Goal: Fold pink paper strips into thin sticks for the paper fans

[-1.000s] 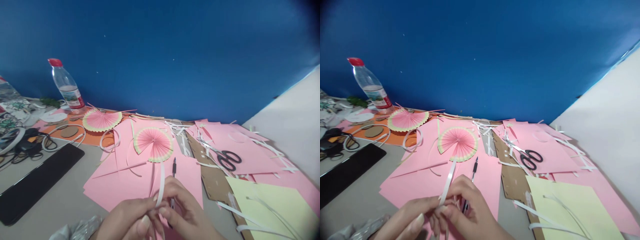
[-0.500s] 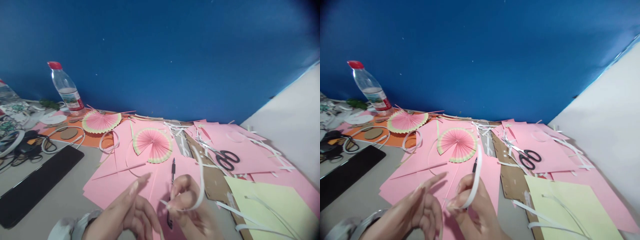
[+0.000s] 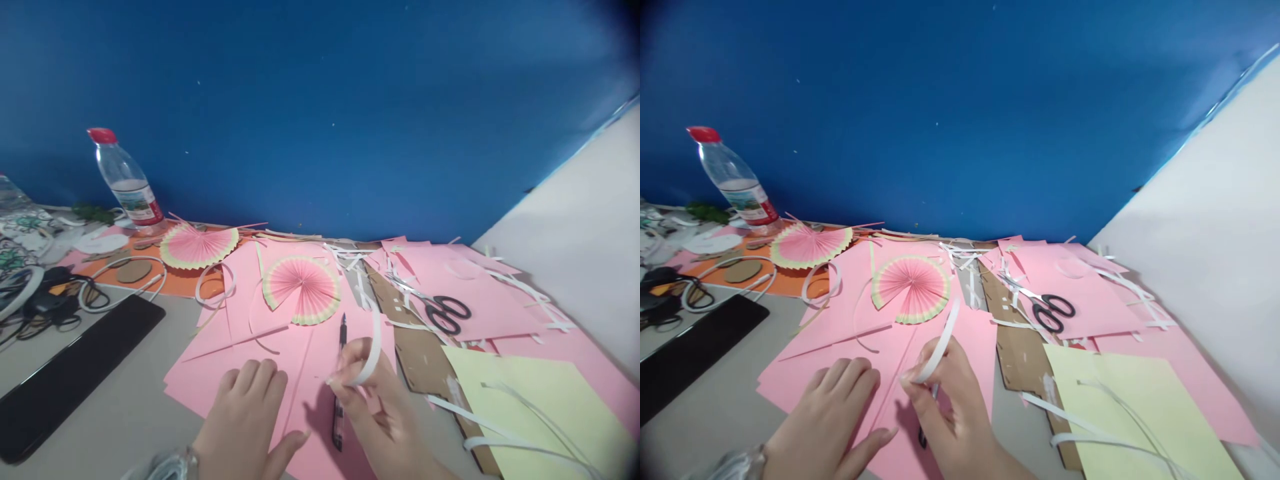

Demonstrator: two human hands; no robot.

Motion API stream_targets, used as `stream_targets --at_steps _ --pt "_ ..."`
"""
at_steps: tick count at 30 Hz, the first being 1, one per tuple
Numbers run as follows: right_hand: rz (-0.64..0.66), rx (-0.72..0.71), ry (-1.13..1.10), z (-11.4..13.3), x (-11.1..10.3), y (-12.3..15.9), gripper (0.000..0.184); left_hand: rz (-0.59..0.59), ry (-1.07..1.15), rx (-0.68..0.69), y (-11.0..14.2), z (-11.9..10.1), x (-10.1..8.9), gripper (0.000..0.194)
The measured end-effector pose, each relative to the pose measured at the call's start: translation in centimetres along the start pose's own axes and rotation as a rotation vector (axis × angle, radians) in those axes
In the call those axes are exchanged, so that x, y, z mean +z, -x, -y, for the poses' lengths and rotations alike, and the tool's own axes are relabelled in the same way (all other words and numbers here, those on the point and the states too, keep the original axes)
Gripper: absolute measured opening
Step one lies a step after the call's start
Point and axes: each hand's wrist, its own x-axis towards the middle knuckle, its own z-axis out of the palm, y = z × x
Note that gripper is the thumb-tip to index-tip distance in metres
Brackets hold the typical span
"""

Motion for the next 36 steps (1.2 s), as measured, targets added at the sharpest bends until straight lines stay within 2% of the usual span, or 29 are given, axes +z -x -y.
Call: stream_targets --at_steps 3,6,11,16,18,21,23,26,28,31,36 --pt "0.009 -0.024 0.005 0.1 0.0 0.0 0.018 0.032 -0.043 0.002 -0.2 -0.2 -0.3 0.028" --pt "0.026 -0.039 0.032 0.1 0.0 0.0 0.021 0.070 0.005 0.022 -0.3 -0.3 -0.6 0.019" --pt "0.051 -0.068 0.028 0.2 0.1 0.1 0.023 0.085 0.133 0.041 -0.2 -0.1 -1.1 0.022" --pt "0.048 -0.072 0.009 0.6 0.0 0.2 0.026 0.168 0.360 -0.160 -0.1 0.3 -1.8 0.026" --pt "0.032 -0.072 0.012 0.7 0.0 0.2 0.025 0.130 0.478 -0.222 -0.1 0.4 -2.1 0.024" --pt "0.085 -0.077 -0.065 0.6 0.1 -0.1 0.020 0.056 0.827 -0.241 -0.3 0.6 -2.3 0.024" --pt "0.163 -0.053 -0.157 0.7 0.3 -0.3 0.016 0.072 1.045 -0.219 -0.4 0.7 -2.2 0.028" --pt "0.237 0.012 -0.233 1.1 0.4 -0.7 0.014 0.114 1.230 -0.180 -0.5 0.7 -1.9 0.028" --pt "0.270 0.047 -0.229 1.3 0.3 -0.8 0.015 0.144 1.267 -0.150 -0.4 0.4 -1.8 0.024" --pt "0.329 0.040 -0.212 1.5 0.1 -0.9 0.016 0.179 1.206 -0.131 -0.1 0.0 -1.4 0.023" --pt "0.334 0.084 -0.120 1.2 -0.1 -0.9 0.014 0.197 1.082 -0.098 0.2 0.1 -0.5 0.025"
